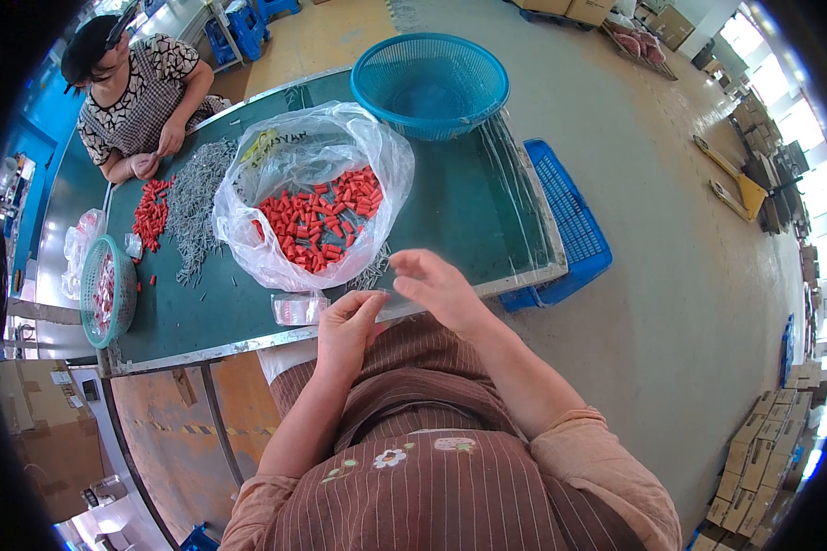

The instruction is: Assembling small grey parts onto red plastic components at a factory workstation.

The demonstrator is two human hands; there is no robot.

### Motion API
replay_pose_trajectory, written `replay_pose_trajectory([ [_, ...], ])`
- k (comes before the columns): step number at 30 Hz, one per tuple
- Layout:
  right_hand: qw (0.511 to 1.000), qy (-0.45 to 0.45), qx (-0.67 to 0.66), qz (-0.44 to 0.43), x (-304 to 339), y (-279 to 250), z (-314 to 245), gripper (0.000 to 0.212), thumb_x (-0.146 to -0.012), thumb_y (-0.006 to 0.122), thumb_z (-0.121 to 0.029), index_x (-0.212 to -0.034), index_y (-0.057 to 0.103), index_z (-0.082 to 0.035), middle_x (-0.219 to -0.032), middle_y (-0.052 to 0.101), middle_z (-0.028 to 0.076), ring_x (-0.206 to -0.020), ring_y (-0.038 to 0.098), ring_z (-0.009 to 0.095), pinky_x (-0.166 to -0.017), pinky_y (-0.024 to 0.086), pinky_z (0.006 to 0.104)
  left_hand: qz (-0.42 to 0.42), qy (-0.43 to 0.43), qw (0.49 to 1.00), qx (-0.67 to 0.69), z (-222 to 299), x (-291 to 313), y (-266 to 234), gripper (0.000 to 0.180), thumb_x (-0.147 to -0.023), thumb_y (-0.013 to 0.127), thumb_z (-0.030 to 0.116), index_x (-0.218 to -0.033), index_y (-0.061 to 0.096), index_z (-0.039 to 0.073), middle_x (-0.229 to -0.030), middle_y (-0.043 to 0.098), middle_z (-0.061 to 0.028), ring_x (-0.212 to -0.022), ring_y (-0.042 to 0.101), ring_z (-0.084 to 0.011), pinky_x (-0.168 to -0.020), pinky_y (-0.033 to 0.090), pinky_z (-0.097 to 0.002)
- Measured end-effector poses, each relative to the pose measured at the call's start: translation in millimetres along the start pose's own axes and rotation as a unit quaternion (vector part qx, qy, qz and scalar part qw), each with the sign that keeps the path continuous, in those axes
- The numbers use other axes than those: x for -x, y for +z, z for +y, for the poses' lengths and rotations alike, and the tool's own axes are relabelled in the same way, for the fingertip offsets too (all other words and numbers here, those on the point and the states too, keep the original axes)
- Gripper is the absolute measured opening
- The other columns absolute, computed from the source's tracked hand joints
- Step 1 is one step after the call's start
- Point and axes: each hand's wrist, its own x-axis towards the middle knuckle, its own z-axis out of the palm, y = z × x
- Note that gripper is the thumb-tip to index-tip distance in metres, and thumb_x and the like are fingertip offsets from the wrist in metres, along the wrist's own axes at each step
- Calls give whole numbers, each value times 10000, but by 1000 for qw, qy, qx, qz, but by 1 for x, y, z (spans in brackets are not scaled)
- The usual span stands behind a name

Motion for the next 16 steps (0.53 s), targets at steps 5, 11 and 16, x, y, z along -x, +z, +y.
replay_pose_trajectory([
  [5,991,55,85,-92,8,-3,-3,149,-868,655,-139,-949,645,-15,-859,637,16,-819,586,104,-745,478,264,-40,-92,993,69,14,8,-2,145,-903,618,141,-962,665,17,-654,531,38,-469,391,-18,-437,318,-174],
  [11,987,16,106,-123,5,0,12,138,-852,678,-135,-893,637,-10,-778,618,0,-757,545,60,-686,453,237,-21,-106,993,46,-7,5,-18,106,-855,681,112,-869,674,8,-636,557,27,-474,426,-27,-419,282,-183],
  [16,957,-108,262,-53,4,-5,8,187,-882,633,-138,-1019,585,-21,-1016,625,60,-848,567,191,-769,461,316,-18,-65,996,55,-7,-1,-11,89,-849,689,100,-844,667,14,-659,588,16,-479,452,-32,-426,312,-171],
])
